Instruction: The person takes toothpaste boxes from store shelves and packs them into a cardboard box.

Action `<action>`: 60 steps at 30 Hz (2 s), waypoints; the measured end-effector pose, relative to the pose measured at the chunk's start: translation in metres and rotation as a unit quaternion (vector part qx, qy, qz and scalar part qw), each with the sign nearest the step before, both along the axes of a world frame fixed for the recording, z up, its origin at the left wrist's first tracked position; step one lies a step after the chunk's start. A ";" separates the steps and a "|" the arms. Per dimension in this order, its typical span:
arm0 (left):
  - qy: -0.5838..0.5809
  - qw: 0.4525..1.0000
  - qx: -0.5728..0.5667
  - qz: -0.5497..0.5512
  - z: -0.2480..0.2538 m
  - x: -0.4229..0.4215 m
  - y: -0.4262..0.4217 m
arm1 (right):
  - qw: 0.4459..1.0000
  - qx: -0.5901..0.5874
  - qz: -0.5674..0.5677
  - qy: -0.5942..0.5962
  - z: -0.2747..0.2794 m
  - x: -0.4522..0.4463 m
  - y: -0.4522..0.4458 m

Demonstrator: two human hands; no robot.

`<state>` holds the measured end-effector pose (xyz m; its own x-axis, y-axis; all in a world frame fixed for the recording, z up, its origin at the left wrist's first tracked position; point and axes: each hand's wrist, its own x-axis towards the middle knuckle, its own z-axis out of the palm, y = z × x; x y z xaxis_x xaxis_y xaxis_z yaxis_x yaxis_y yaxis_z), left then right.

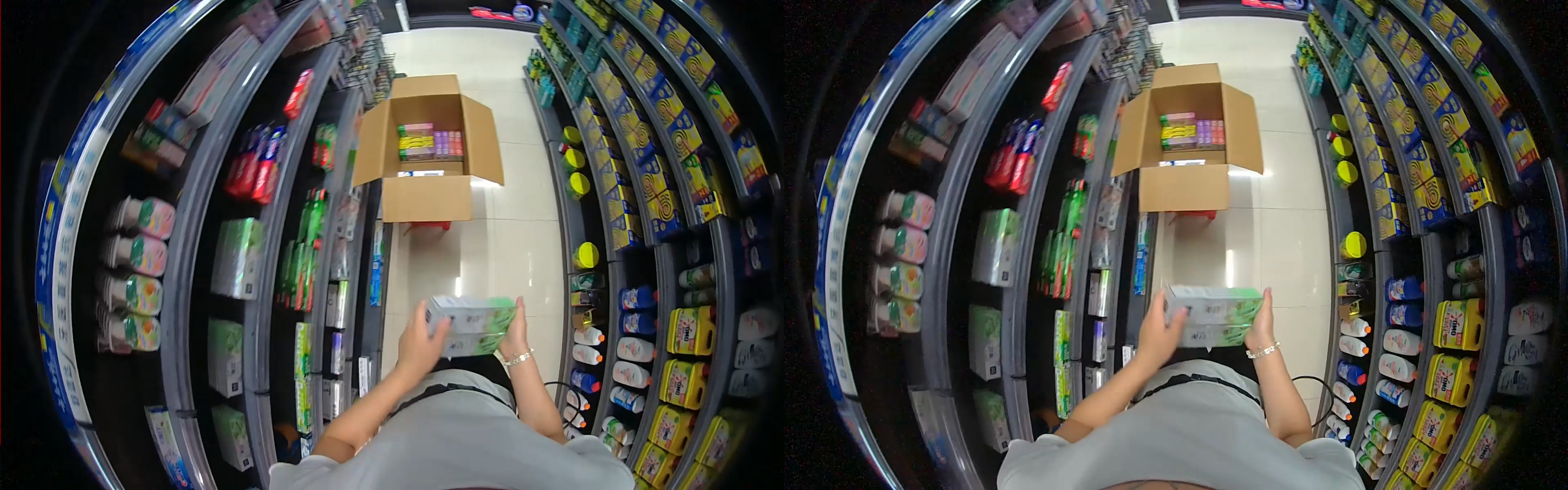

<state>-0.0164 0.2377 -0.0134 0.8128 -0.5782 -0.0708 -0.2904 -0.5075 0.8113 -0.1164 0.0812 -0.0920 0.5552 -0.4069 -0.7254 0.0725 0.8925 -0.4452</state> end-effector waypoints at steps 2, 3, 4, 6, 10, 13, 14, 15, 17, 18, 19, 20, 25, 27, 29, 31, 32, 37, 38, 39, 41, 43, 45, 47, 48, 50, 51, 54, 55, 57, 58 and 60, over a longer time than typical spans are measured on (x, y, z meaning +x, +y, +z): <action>0.066 0.993 -0.092 0.021 -0.013 0.017 -0.032 | 0.999 -0.040 -0.010 -0.025 0.047 -0.005 -0.028; 0.083 0.989 -0.122 0.015 -0.019 0.024 -0.044 | 0.995 -0.080 -0.012 -0.049 0.068 -0.007 -0.041; 0.102 0.983 -0.152 0.009 -0.025 0.029 -0.057 | 0.996 -0.077 -0.018 -0.043 0.079 -0.010 -0.054; 0.139 0.966 -0.212 0.044 -0.028 0.029 -0.084 | 0.962 -0.233 0.070 -0.121 0.095 -0.017 -0.078; 0.314 0.914 -0.247 0.070 -0.052 0.034 -0.123 | 0.910 -0.390 0.133 -0.053 0.128 -0.026 -0.096; 0.441 0.865 -0.227 0.078 -0.055 0.032 -0.148 | 0.895 -0.402 0.177 -0.075 0.133 -0.032 -0.114; 0.493 0.843 -0.200 0.085 -0.054 0.032 -0.158 | 0.896 -0.402 0.174 -0.071 0.132 -0.035 -0.118; 0.522 0.832 -0.171 0.074 -0.068 0.033 -0.164 | 0.924 -0.343 0.151 -0.074 0.131 -0.038 -0.121; 0.592 0.789 -0.155 0.056 -0.068 0.035 -0.184 | 0.948 -0.281 0.112 -0.100 0.126 -0.039 -0.129; 0.656 0.741 -0.136 0.043 -0.068 0.037 -0.194 | 0.949 -0.280 0.112 -0.097 0.124 -0.036 -0.135; 0.685 0.721 -0.099 0.036 -0.070 0.040 -0.207 | 0.946 -0.293 0.096 -0.104 0.123 -0.032 -0.143; 0.688 0.718 -0.098 0.036 -0.074 0.042 -0.221 | 0.942 -0.306 0.081 -0.110 0.121 -0.028 -0.152; 0.709 0.692 -0.134 -0.006 -0.089 0.069 -0.316 | 0.939 -0.338 0.033 -0.047 0.114 0.002 -0.228; 0.625 0.766 -0.153 0.016 -0.083 0.090 -0.357 | 0.938 -0.344 0.044 -0.028 0.115 0.019 -0.269; 0.588 0.784 -0.200 0.001 -0.087 0.116 -0.391 | 0.926 -0.371 0.067 0.041 0.110 0.035 -0.308; 0.547 0.800 -0.246 0.006 -0.093 0.135 -0.415 | 0.927 -0.353 0.108 0.071 0.110 0.055 -0.345; 0.524 0.814 -0.250 0.018 -0.095 0.146 -0.426 | 0.928 -0.338 0.128 0.091 0.110 0.066 -0.363; 0.368 0.886 -0.256 0.116 -0.090 0.183 -0.452 | 0.844 -0.436 0.305 0.069 0.111 0.126 -0.423; 0.359 0.886 -0.260 0.134 -0.087 0.190 -0.450 | 0.840 -0.435 0.319 0.056 0.104 0.139 -0.429; 0.351 0.881 -0.278 0.156 -0.083 0.196 -0.448 | 0.821 -0.448 0.352 0.032 0.097 0.152 -0.436; 0.360 0.869 -0.279 0.193 -0.084 0.205 -0.439 | 0.722 -0.494 0.477 0.084 0.092 0.177 -0.453; 0.333 0.867 -0.283 0.242 -0.088 0.211 -0.435 | 0.645 -0.519 0.560 0.039 0.093 0.212 -0.463; 0.284 0.871 -0.280 0.287 -0.101 0.214 -0.432 | 0.560 -0.516 0.649 0.004 0.096 0.246 -0.471; 0.254 0.879 -0.255 0.312 -0.117 0.216 -0.432 | 0.492 -0.505 0.708 -0.036 0.088 0.280 -0.479; 0.229 0.891 -0.226 0.319 -0.123 0.216 -0.433 | 0.431 -0.495 0.751 -0.066 0.085 0.297 -0.483; 0.185 0.879 -0.234 0.373 -0.117 0.219 -0.442 | 0.350 -0.486 0.798 -0.070 0.079 0.331 -0.487; 0.179 0.869 -0.226 0.402 -0.119 0.221 -0.447 | 0.321 -0.489 0.800 -0.136 0.068 0.346 -0.490; 0.205 0.820 -0.184 0.501 -0.114 0.228 -0.469 | 0.227 -0.477 0.816 -0.235 0.039 0.388 -0.499; 0.201 0.811 -0.187 0.517 -0.116 0.231 -0.475 | 0.188 -0.482 0.818 -0.250 0.035 0.401 -0.502; 0.193 0.775 -0.210 0.564 -0.117 0.237 -0.493 | 0.127 -0.469 0.828 -0.281 0.037 0.433 -0.508; 0.187 0.761 -0.208 0.585 -0.114 0.241 -0.501 | 0.111 -0.458 0.830 -0.297 0.040 0.448 -0.512; 0.185 0.660 -0.319 0.655 -0.109 0.247 -0.515 | 0.067 -0.463 0.819 -0.333 0.042 0.473 -0.521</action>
